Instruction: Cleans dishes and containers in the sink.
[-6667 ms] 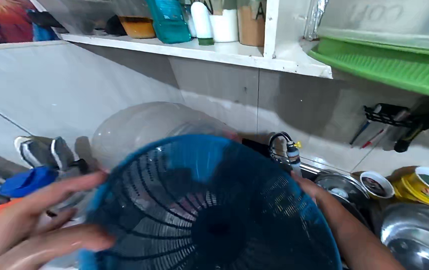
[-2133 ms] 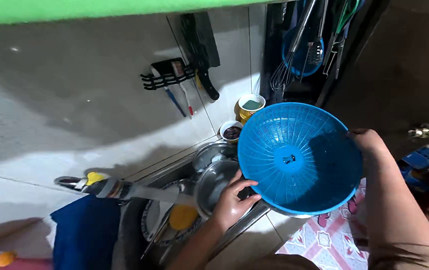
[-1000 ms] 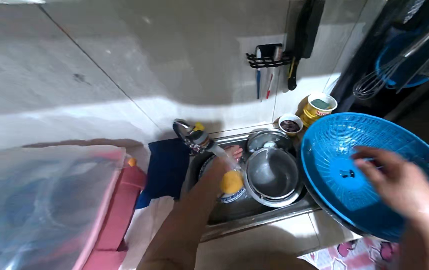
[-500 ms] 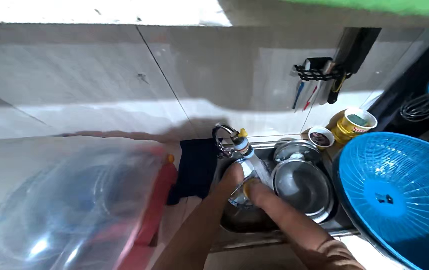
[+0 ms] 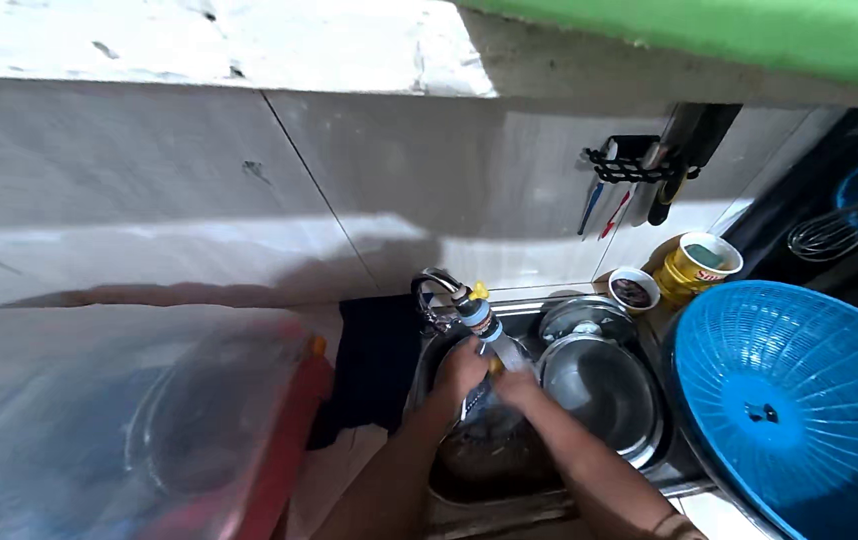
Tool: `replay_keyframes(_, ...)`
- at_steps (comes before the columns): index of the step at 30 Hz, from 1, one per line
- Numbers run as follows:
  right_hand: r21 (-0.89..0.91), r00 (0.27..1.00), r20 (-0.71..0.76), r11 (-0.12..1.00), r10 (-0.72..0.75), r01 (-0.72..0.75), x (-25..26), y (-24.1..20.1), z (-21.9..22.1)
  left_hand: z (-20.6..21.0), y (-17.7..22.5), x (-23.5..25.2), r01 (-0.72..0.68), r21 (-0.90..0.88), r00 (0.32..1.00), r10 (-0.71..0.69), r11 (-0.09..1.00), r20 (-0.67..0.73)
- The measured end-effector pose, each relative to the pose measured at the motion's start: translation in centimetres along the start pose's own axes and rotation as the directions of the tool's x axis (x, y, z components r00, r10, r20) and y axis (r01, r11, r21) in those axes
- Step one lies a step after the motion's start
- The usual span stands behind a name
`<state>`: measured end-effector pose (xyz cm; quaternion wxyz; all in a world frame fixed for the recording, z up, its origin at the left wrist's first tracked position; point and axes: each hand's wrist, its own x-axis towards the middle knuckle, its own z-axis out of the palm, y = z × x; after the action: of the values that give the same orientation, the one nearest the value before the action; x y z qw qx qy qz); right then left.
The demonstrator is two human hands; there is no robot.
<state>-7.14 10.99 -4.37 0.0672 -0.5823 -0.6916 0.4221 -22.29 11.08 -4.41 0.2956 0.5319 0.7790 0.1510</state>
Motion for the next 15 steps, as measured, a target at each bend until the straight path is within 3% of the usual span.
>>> replay_keyframes(1,0.182,0.987,-0.160,0.982,-0.012,0.041,0.8,0.6,-0.3,-0.6,1.0,-0.6,-0.016,-0.090,1.000,0.014,0.996,-0.017)
replay_keyframes(3,0.503,0.930,-0.367,0.847,0.028,0.173,2.5,1.8,-0.5,-1.4,3.5,-2.5,-0.094,-0.309,0.995,0.086,0.946,-0.040)
replay_keyframes(5,0.655,0.891,-0.452,0.695,0.049,0.295,2.8,2.2,0.2,-0.8,5.4,-3.8,-0.183,-0.468,0.983,0.171,0.864,-0.070)
replay_keyframes(6,0.674,0.887,-0.460,0.665,0.039,0.321,2.1,2.0,0.7,0.7,5.6,-3.3,-0.210,-0.650,0.978,0.168,0.730,-0.126)
replay_keyframes(8,0.624,0.878,-0.478,0.695,-0.025,0.359,0.1,1.7,1.8,1.9,6.1,-3.4,-0.171,-0.929,0.984,0.100,0.329,-0.146)
replay_keyframes(9,0.542,0.866,-0.492,0.747,-0.089,0.385,-0.5,1.9,2.5,1.9,6.2,-3.7,-0.144,-0.970,0.989,0.059,0.195,-0.135)
replay_keyframes(12,0.247,0.833,-0.503,0.885,-0.230,0.394,0.6,3.2,2.9,3.7,5.2,-4.0,-0.065,-0.998,0.998,0.012,0.013,-0.065)
replay_keyframes(15,0.213,0.828,-0.507,0.897,-0.238,0.388,4.8,5.0,1.0,7.5,3.2,-3.2,0.030,-0.988,0.984,0.179,-0.150,0.002)
